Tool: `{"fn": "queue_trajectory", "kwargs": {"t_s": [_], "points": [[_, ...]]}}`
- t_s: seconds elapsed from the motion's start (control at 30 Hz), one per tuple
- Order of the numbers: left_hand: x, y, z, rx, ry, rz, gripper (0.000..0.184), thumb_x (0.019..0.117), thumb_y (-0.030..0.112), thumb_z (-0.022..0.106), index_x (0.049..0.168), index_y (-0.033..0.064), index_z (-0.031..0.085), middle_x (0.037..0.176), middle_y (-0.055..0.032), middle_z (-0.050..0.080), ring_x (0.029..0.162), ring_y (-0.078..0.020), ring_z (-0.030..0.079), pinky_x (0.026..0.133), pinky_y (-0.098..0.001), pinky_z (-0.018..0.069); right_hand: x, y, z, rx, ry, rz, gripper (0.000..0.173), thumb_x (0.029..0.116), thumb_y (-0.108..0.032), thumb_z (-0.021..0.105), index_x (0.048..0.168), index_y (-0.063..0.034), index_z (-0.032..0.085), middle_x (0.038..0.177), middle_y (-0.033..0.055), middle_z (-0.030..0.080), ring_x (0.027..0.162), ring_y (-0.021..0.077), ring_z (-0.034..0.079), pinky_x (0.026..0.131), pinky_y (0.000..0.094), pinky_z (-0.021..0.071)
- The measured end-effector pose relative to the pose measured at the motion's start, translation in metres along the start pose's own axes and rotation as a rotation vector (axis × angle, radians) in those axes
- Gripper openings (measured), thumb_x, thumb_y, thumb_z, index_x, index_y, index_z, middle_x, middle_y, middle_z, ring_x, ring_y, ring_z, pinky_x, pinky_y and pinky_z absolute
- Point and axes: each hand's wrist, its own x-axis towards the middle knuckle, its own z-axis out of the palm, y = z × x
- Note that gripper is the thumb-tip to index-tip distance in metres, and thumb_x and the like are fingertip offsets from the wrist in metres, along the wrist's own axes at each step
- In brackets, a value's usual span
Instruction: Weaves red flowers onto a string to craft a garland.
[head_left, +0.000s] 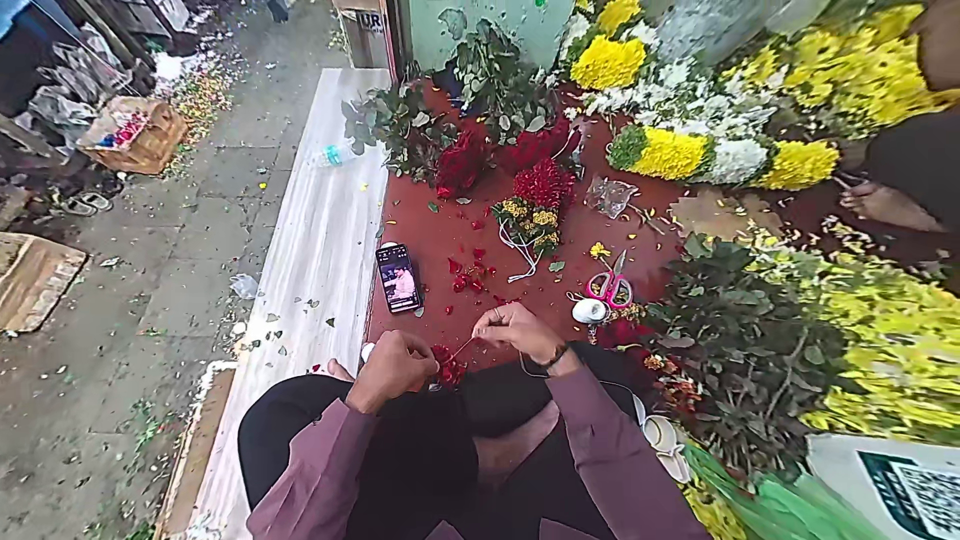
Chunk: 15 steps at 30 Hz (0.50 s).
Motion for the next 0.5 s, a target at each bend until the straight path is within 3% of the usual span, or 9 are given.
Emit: {"fn": "queue_trajectory", "kwargs": {"t_s": [0.07,0.1,0.17,0.2,0.3,0.4,0.5], "points": [[0.001,0.001,0.001,0.052,-0.017,-0.052,0.015,0.0788,0.034,0.080,0.084,0.0206,0.079,0.075,0.0021,0.071,0.069,-0.0151,0.065,0.066,-0.0473,0.0540,0.035,0.016,-0.019,-0.307,0.145,0.228,0.023,0.1022,-0.027,0.063,0.108,-0.0094,0.077,0.086,0.0035,0.074,0.065,0.0123,0.065,0.060,0.0322,0.0544],[0.001,0.001,0.002,0.065,-0.022,-0.071,0.015,0.0788,0.034,0.080,0.085,0.0210,0.079,0.076,0.0020,0.071,0.070,-0.0157,0.065,0.067,-0.0480,0.0539,0.056,0.027,-0.026,-0.473,0.264,0.309,0.021,0.1010,-0.028,0.064,0.109,-0.0133,0.077,0.093,0.0053,0.075,0.076,0.0190,0.070,0.070,0.0438,0.0594],[0.002,-0.002,0.003,0.082,-0.018,-0.096,0.015,0.0786,0.036,0.080,0.085,0.0222,0.079,0.076,0.0019,0.071,0.069,-0.0163,0.066,0.067,-0.0485,0.0546,0.093,0.051,-0.031,-0.683,0.491,0.403,0.023,0.0946,-0.033,0.069,0.109,-0.0176,0.078,0.101,0.0101,0.076,0.095,0.0320,0.073,0.083,0.0637,0.0559],[0.003,-0.004,0.003,0.091,-0.012,-0.103,0.015,0.0782,0.037,0.079,0.085,0.0233,0.079,0.075,0.0025,0.071,0.070,-0.0162,0.067,0.067,-0.0491,0.0549,0.108,0.062,-0.032,-0.724,0.543,0.430,0.027,0.0922,-0.037,0.072,0.111,-0.0181,0.077,0.103,0.0113,0.076,0.099,0.0347,0.072,0.085,0.0665,0.0542],[0.002,-0.007,0.003,0.120,-0.009,-0.136,0.016,0.0784,0.040,0.078,0.084,0.0252,0.079,0.076,0.0031,0.071,0.073,-0.0171,0.066,0.069,-0.0508,0.0541,0.132,0.087,-0.028,-0.722,0.594,0.434,0.026,0.0868,-0.037,0.077,0.106,-0.0186,0.078,0.101,0.0120,0.075,0.098,0.0350,0.071,0.082,0.0656,0.0550],[0.001,-0.007,0.003,0.126,-0.007,-0.154,0.017,0.0787,0.040,0.079,0.085,0.0244,0.079,0.076,0.0018,0.070,0.073,-0.0182,0.066,0.069,-0.0512,0.0534,0.118,0.078,-0.029,-0.476,0.637,0.304,0.023,0.0870,-0.029,0.080,0.104,-0.0145,0.077,0.100,0.0123,0.075,0.092,0.0328,0.072,0.080,0.0629,0.0565],[0.002,-0.002,0.004,0.119,-0.002,-0.151,0.019,0.0781,0.040,0.079,0.086,0.0224,0.079,0.077,0.0001,0.071,0.074,-0.0200,0.066,0.070,-0.0533,0.0536,0.093,0.044,-0.027,-0.178,0.577,0.128,0.018,0.0911,-0.015,0.077,0.108,-0.0086,0.074,0.092,0.0095,0.075,0.071,0.0206,0.071,0.064,0.0403,0.0602]]}}
